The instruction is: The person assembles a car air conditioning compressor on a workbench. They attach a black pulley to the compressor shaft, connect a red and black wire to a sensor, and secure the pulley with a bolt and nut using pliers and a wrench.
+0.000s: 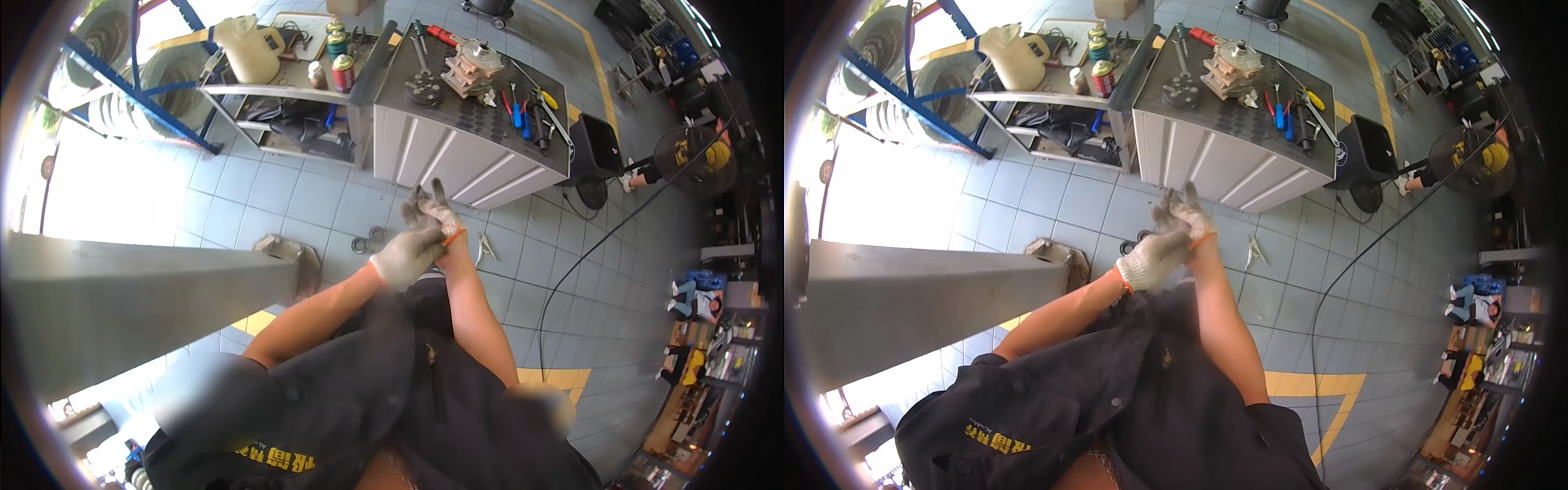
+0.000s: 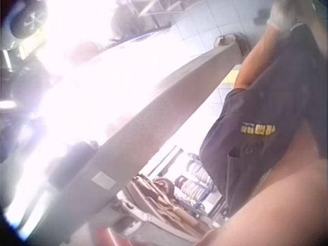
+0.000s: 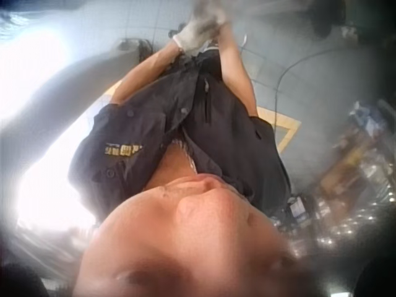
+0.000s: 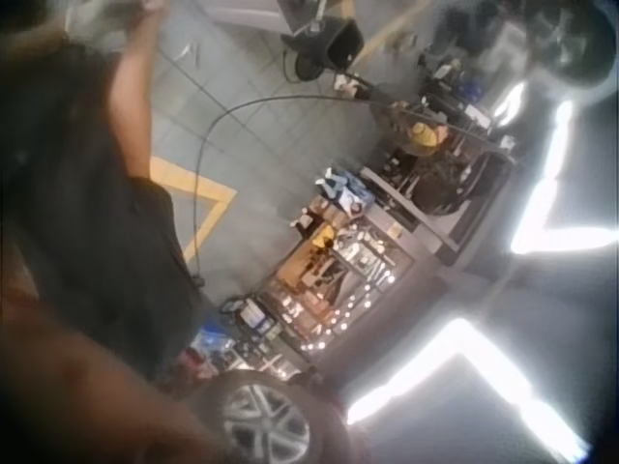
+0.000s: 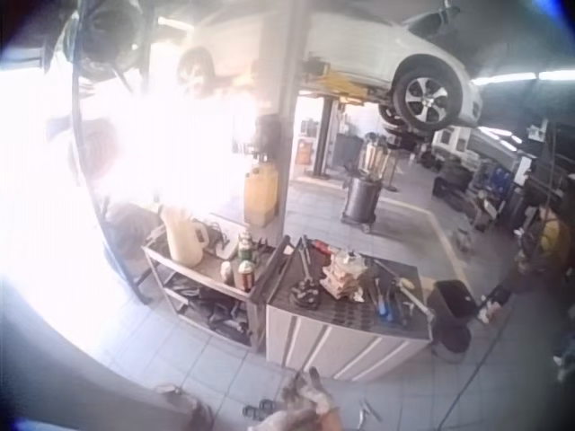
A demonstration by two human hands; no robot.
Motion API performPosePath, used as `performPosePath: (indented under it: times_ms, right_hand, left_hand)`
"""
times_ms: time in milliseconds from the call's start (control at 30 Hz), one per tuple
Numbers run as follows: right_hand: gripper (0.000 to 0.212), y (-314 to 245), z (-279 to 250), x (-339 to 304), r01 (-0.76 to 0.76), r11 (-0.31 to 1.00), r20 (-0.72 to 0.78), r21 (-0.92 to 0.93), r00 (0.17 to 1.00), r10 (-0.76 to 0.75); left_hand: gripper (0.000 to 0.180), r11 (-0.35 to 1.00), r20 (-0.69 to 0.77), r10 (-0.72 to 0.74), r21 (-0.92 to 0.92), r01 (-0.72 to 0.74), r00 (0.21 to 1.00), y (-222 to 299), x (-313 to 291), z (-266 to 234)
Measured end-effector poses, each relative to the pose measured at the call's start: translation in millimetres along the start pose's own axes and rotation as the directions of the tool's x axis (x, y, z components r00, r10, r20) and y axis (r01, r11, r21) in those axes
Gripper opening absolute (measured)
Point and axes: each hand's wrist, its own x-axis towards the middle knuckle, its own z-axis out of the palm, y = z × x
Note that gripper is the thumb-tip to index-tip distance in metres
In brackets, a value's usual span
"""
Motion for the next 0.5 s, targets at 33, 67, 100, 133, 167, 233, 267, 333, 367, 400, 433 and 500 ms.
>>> performPosePath:
  times_ms: [33, 67, 100, 133, 167, 233, 267, 333, 367, 400, 433, 500]
  right_hand:
    - [0.079, -1, 2, -2, -0.019, 0.999, -0.049, -0.033, 0.999, 0.018]
    - [0.077, -4, 4, -2, -0.039, 0.997, -0.09, -0.067, 0.995, 0.033]
    - [0.078, -5, 5, 2, -0.073, 0.991, -0.157, -0.114, 0.986, 0.054]
    - [0.078, -6, 3, 8, -0.108, 0.981, -0.221, -0.159, 0.973, 0.071]
    - [0.079, -4, -2, 17, -0.14, 0.971, -0.236, -0.193, 0.967, 0.093]
    - [0.066, 4, -22, 41, -0.13, 0.972, -0.18, -0.194, 0.979, 0.095]
    - [0.058, 5, -35, 60, -0.157, 0.966, -0.149, -0.208, 0.981, 0.127]
    - [0.036, 12, -70, 92, -0.302, 0.948, -0.116, -0.102, 0.95, 0.291]
    - [0.024, 15, -86, 106, -0.413, 0.911, -0.144, 0.006, 0.901, 0.409]
    - [0.02, 20, -101, 116, -0.404, 0.915, -0.187, 0.004, 0.898, 0.397]
    - [0.019, 18, -114, 130, -0.509, 0.857, -0.11, 0.084, 0.85, 0.516]
    - [0.025, 36, -125, 150, -0.535, 0.839, -0.172, 0.099, 0.821, 0.544]
  left_hand:
    - [0.038, 0.999, -0.013, 0.006, -0.042, -0.007, 1.0, -5, 2, 4]
    - [0.036, 0.996, -0.028, 0.011, -0.084, -0.013, 1.0, -10, 5, 7]
    - [0.034, 0.992, -0.048, 0.02, -0.123, -0.025, 0.999, -15, 6, 12]
    - [0.033, 0.986, -0.067, 0.024, -0.166, -0.035, 0.997, -20, 6, 17]
    - [0.031, 0.978, -0.086, 0.028, -0.202, -0.045, 0.996, -27, 8, 19]
    - [0.027, 0.97, -0.11, 0.079, -0.222, -0.102, 0.991, -44, 23, 22]
    - [0.025, 0.936, -0.152, 0.125, -0.309, -0.168, 0.98, -52, 32, 25]
    - [0.024, 0.948, -0.137, 0.123, -0.277, -0.158, 0.983, -67, 35, 23]
    - [0.024, 0.989, -0.062, 0.044, -0.138, -0.052, 0.997, -73, 38, 20]
    - [0.024, 0.964, -0.091, -0.096, -0.258, 0.07, 0.991, -74, 41, 23]
    - [0.024, 0.968, -0.035, -0.145, -0.212, 0.134, 0.989, -79, 49, 18]
    - [0.019, 0.894, -0.058, -0.325, -0.343, 0.287, 0.944, -85, 68, 22]
